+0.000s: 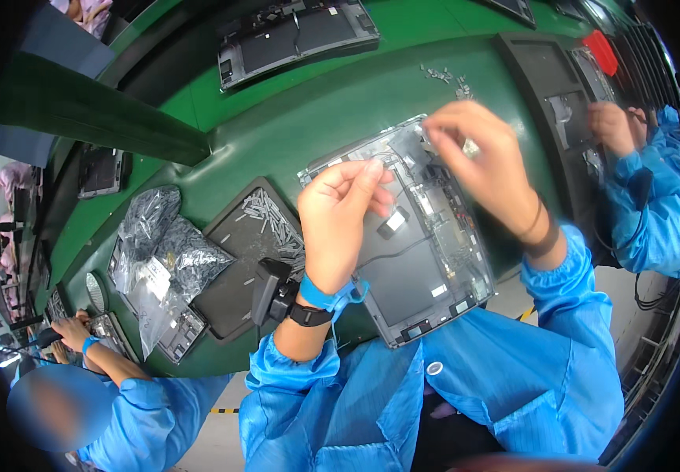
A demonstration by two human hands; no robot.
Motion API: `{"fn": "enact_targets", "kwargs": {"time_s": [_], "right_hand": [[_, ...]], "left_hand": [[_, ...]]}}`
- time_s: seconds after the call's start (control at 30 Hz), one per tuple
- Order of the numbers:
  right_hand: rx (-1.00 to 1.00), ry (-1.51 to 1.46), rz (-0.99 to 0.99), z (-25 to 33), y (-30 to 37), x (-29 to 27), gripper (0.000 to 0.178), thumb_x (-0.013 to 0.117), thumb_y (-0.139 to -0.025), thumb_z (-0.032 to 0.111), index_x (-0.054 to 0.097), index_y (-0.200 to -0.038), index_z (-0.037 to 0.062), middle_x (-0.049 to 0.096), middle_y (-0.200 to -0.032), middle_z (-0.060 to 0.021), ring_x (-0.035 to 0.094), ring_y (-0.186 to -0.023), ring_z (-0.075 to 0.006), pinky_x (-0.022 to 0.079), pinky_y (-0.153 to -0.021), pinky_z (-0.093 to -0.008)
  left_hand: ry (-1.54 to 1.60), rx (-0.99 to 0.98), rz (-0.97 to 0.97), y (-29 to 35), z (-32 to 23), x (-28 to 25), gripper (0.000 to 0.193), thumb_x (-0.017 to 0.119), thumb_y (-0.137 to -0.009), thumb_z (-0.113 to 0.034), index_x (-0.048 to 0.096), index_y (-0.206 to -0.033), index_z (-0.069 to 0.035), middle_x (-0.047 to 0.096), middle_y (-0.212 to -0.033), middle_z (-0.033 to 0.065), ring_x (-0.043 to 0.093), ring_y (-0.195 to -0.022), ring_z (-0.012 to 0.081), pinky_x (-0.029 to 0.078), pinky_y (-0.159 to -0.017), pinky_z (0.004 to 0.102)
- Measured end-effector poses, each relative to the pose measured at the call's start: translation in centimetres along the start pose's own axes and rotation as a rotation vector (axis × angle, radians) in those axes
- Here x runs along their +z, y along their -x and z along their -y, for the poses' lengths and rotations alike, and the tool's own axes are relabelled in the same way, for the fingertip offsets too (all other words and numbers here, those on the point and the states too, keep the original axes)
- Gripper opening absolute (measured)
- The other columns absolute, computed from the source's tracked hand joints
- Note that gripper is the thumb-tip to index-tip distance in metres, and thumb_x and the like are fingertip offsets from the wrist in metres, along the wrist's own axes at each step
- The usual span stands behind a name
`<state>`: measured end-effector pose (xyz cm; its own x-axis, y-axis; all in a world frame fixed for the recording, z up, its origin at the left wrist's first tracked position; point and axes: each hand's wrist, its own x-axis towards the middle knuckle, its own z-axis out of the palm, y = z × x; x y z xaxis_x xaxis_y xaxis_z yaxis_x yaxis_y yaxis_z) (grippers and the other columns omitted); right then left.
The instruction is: The recorder is assembling internal components and ribbon cables into a tablet chassis on a production line.
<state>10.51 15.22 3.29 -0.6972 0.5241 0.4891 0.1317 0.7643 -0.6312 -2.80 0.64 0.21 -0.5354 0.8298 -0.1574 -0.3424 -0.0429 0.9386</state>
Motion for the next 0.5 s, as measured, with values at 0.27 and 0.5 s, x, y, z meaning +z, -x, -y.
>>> {"fn": "enact_targets", "kwargs": {"time_s": [0.27, 0.5], "right_hand": [[0.233, -0.456, 0.088, 3.3, 1.7, 1.0, 0.015, 0.068, -0.085, 0.004, 0.070, -0.100, -0.0003, 0.066, -0.089, -0.0063, 0.059, -0.069, -0.0085, 0.048, -0.061, -0.0239], [0.266, -0.765, -0.122, 3.5, 1.8, 1.7, 0.013, 0.061, -0.090, 0.000, 0.067, -0.102, -0.0021, 0.066, -0.105, -0.0106, 0.064, -0.094, -0.0144, 0.052, -0.082, -0.0266]], "left_hand": [[0.432, -0.167, 0.061, 1.8, -1.6, 1.6, 0.021, 0.061, -0.097, -0.021, 0.066, -0.097, 0.000, 0.069, -0.087, 0.0079, 0.063, -0.071, 0.0125, 0.050, -0.062, 0.0249], [0.387, -0.030, 0.038, 1.6, -1.1, 3.5, 0.022, 0.060, -0.097, -0.018, 0.065, -0.107, 0.001, 0.068, -0.091, 0.0070, 0.061, -0.075, 0.0110, 0.049, -0.065, 0.0239]]}}
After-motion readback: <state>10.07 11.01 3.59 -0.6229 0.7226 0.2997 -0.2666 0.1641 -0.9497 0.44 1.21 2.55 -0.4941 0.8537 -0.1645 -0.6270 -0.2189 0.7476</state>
